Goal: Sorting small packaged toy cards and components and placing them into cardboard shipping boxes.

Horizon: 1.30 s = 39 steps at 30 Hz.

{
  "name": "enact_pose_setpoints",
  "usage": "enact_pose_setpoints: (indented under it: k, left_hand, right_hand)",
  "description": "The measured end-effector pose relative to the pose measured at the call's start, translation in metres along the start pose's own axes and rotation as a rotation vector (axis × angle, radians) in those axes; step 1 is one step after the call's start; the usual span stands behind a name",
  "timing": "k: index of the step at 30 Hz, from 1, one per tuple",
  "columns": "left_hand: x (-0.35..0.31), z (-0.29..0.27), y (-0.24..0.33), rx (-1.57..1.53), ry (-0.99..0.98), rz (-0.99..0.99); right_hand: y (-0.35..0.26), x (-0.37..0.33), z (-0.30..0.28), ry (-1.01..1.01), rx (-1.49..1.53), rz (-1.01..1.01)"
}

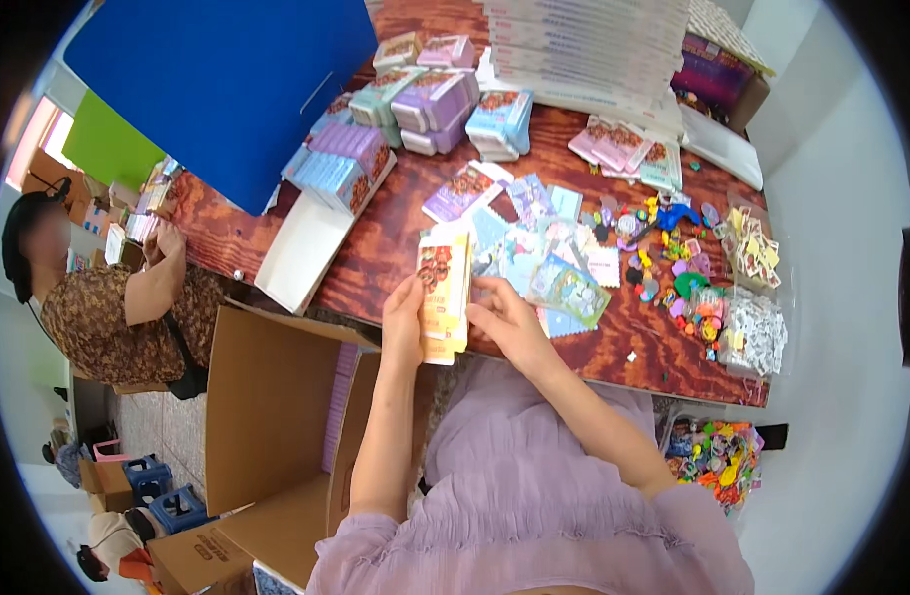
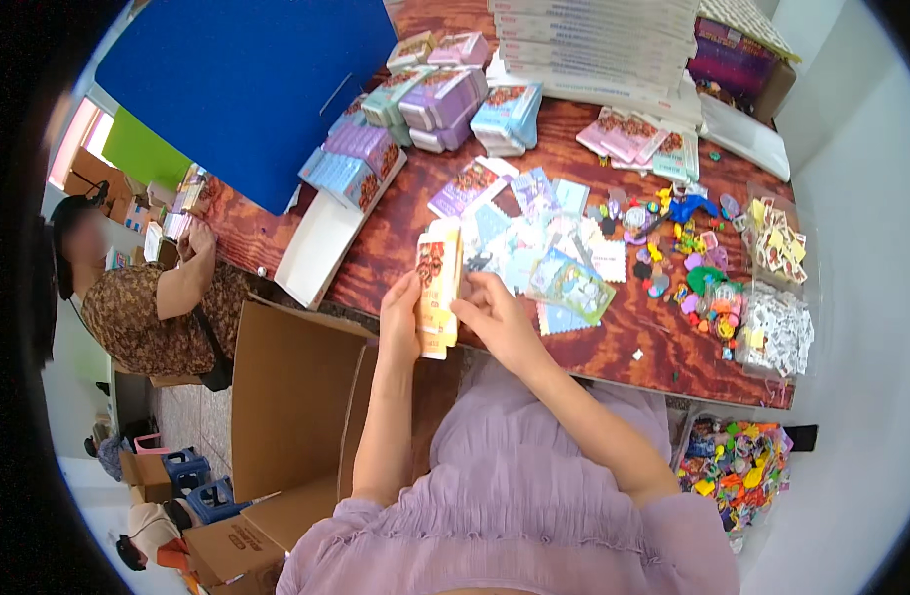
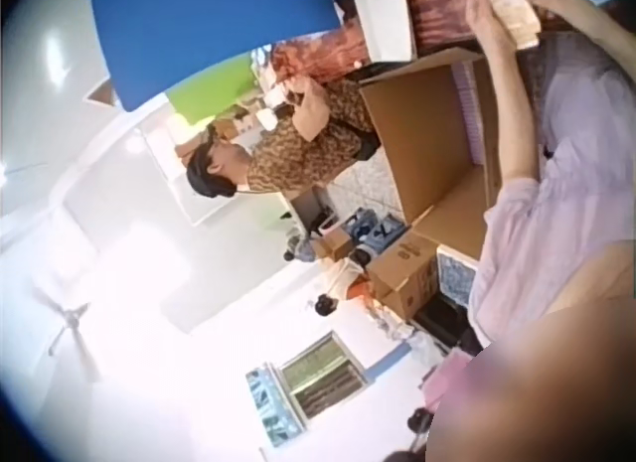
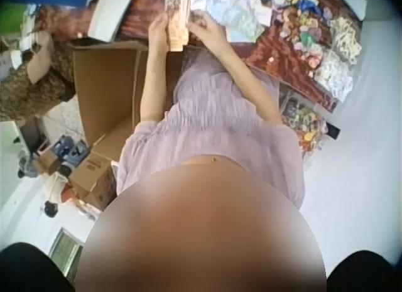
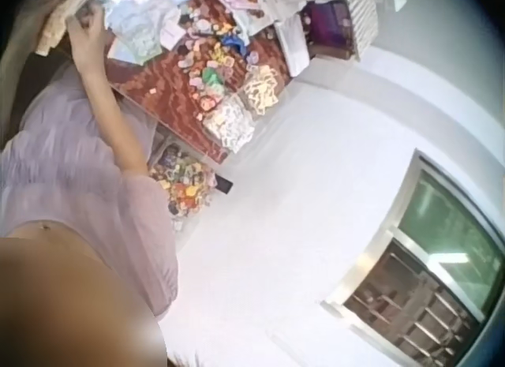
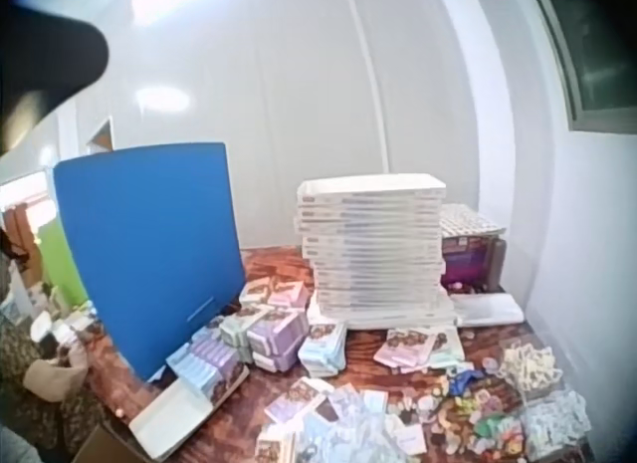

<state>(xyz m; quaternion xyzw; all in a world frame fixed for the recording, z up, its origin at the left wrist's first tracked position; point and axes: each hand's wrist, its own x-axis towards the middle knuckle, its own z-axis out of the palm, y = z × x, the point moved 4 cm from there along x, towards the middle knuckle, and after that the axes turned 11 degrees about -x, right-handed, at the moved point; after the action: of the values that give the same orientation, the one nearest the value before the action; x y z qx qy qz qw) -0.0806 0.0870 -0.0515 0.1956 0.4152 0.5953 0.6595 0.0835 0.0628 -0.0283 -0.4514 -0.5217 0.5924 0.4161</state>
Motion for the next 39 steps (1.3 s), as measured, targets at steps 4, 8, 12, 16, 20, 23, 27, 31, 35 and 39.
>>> enact_pose_setpoints:
  k: [4,8,12,16,20,23,27,31,35,39]
  left_hand:
    - [-0.003,-0.008,0.021,0.983,0.035,0.47]
    - [-0.012,0.012,0.029,1.423,0.131,0.671]
    - [0.029,0.051,0.077,1.384,0.1,0.974]
    - [0.131,0.099,0.139,1.34,0.081,1.029]
    - [0.267,0.117,0.201,1.471,0.311,1.026]
    - [0.341,0.149,0.21,1.529,0.358,0.797]
    - [0.429,0.152,0.207,1.622,0.43,0.518]
    - [0.477,0.152,0.19,1.678,0.366,0.232]
    - [0.487,0.141,0.201,1.667,0.404,0.248]
    - [0.447,0.156,0.209,1.536,0.523,0.467]
  right_hand:
    - [0.016,-0.017,-0.03,0.014,-0.024,0.097]
    - [0.02,-0.034,-0.058,0.133,-0.15,0.082]
    - [0.028,-0.046,-0.071,0.188,-0.088,0.109]
    - [0.024,-0.049,-0.073,0.024,-0.138,0.104]
    - [0.034,-0.053,-0.089,-0.126,0.28,0.24]
    - [0.038,-0.055,-0.104,-0.135,0.492,0.317]
    - [0.039,-0.056,-0.107,-0.164,0.632,0.352]
    - [0.034,-0.057,-0.115,-0.261,0.664,0.48]
    - [0.029,-0.053,-0.114,-0.304,0.662,0.466]
    - [0.032,-0.055,-0.114,-0.298,0.607,0.467]
